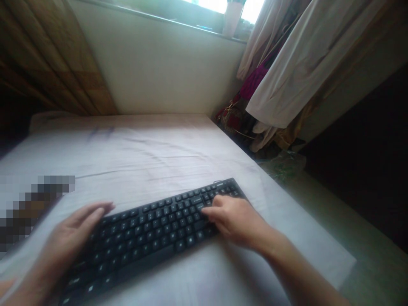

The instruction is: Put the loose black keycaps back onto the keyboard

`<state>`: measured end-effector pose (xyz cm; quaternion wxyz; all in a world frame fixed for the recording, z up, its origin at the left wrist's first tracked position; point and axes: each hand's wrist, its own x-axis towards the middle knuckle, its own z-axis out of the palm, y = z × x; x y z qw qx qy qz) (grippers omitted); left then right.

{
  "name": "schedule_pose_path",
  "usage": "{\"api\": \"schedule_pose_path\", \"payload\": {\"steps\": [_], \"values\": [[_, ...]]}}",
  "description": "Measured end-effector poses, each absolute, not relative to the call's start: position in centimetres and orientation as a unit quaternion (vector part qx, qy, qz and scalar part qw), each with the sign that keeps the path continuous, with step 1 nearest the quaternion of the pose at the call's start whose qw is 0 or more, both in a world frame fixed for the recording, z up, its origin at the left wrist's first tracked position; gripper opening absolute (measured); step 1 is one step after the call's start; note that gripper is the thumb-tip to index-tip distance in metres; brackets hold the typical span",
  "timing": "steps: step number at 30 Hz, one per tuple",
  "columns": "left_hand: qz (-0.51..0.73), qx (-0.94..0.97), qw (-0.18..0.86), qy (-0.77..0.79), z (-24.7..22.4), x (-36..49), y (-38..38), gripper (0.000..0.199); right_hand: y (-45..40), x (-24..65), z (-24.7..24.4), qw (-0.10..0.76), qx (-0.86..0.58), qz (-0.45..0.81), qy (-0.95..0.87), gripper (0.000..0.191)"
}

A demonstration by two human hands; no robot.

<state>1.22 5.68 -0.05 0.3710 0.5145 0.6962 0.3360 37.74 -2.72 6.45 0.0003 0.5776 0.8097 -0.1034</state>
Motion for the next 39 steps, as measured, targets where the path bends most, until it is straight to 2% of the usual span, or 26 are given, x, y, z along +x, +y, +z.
{"api": "schedule_pose_path", "payload": {"steps": [5,16,19,22,27,29,34,39], "values": [[0.328,0.517,0.359,0.704,0.1,1.4,5.8,0.061,-1.9,37.5,6.4,0.033,0.576,-0.079,0.813,0.024],[0.325,0.527,0.354,0.701,-0.2,1.2,5.9,0.058,-3.4,37.8,6.5,0.044,0.584,-0.087,0.806,0.018],[0.326,0.533,0.347,0.7,-0.1,1.2,5.8,0.059,-3.3,38.3,6.5,-0.009,0.583,-0.099,0.806,0.022],[0.327,0.541,0.347,0.692,0.1,1.2,5.7,0.059,-2.7,39.0,6.5,-0.109,0.588,-0.104,0.794,0.027],[0.335,0.544,0.346,0.687,0.3,1.4,5.7,0.061,-1.5,37.3,5.7,-0.244,0.542,-0.11,0.797,0.02],[0.34,0.544,0.346,0.685,0.3,1.4,5.7,0.061,-1.3,35.5,5.1,-0.252,0.513,-0.109,0.813,0.02],[0.338,0.537,0.355,0.686,0.1,1.3,5.6,0.06,-1.5,32.8,3.2,-0.207,0.442,-0.085,0.868,0.012],[0.334,0.545,0.356,0.682,0.1,1.2,5.5,0.059,-2.1,35.3,2.2,-0.243,0.475,-0.055,0.844,0.015]]}}
